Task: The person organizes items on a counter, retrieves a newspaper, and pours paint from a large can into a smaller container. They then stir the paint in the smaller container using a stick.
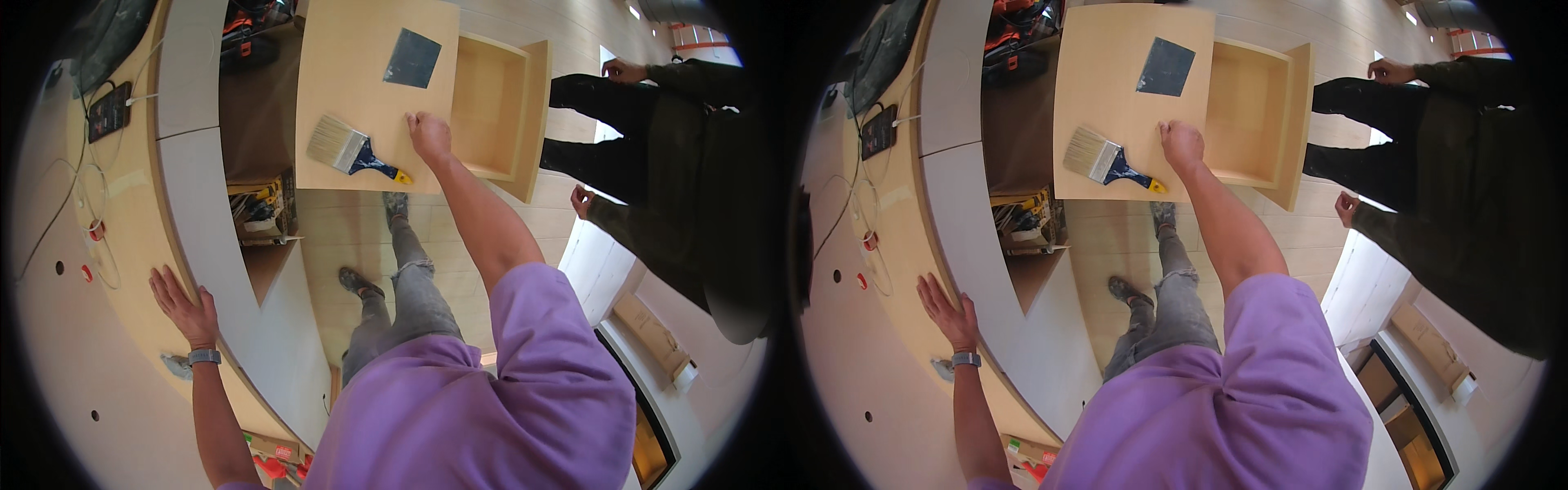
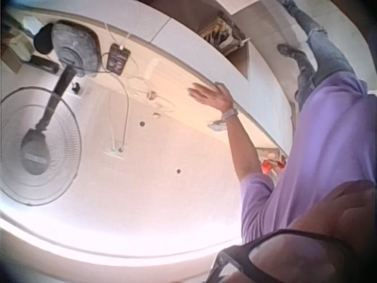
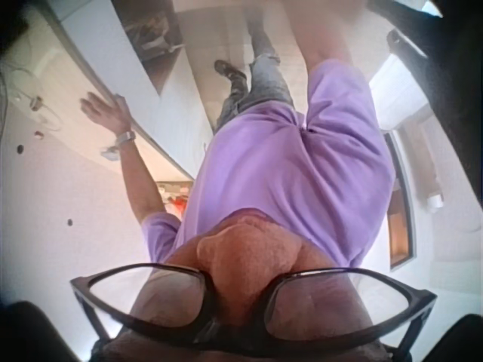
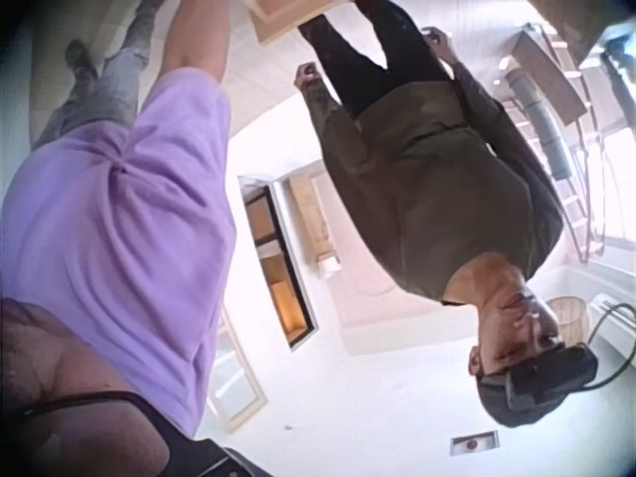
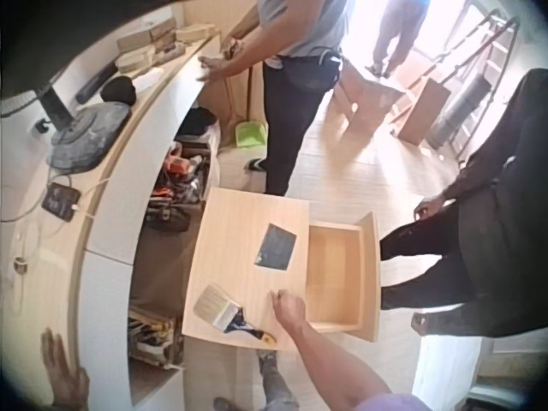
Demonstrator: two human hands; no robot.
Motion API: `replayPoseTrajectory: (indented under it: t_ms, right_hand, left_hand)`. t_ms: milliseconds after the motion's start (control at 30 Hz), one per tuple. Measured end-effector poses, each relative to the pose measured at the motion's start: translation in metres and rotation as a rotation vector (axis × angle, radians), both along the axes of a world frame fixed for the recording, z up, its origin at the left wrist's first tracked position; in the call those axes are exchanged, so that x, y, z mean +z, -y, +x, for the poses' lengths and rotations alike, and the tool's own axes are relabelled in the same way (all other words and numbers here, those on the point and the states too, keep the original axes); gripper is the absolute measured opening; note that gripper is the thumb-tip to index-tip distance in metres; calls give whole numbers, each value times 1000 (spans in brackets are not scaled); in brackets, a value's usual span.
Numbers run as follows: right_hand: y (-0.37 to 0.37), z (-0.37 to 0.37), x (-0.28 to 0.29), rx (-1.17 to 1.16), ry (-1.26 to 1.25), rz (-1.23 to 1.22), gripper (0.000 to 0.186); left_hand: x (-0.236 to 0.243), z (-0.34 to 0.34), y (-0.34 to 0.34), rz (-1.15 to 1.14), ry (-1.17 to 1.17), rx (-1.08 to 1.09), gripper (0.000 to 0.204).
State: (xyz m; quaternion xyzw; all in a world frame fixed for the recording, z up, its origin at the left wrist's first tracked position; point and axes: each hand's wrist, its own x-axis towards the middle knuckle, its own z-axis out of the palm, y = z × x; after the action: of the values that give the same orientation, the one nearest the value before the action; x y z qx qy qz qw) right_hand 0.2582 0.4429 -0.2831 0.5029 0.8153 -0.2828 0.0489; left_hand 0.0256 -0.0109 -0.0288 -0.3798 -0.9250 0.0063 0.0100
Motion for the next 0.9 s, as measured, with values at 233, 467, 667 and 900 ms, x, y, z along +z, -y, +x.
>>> replayPoseTrajectory:
  t_ms: [233, 467, 667, 900]
  right_hand:
    - [-1, 16, -14, 52, -83, -57, 50]
    - [28, 61, -6, 48, 263, -207, 64]
    - [71, 211, -26, 31, 557, -474, 63]
    - [228, 331, 82, 43, 479, -1185, 63]
  left_hand:
    - [-11, -3, 13, -42, 77, 12, 85]
    - [12, 0, 11, -13, 88, 71, 86]
    - [9, 8, 16, 37, 91, 92, 85]
    - [2, 4, 10, 105, 66, 62, 85]
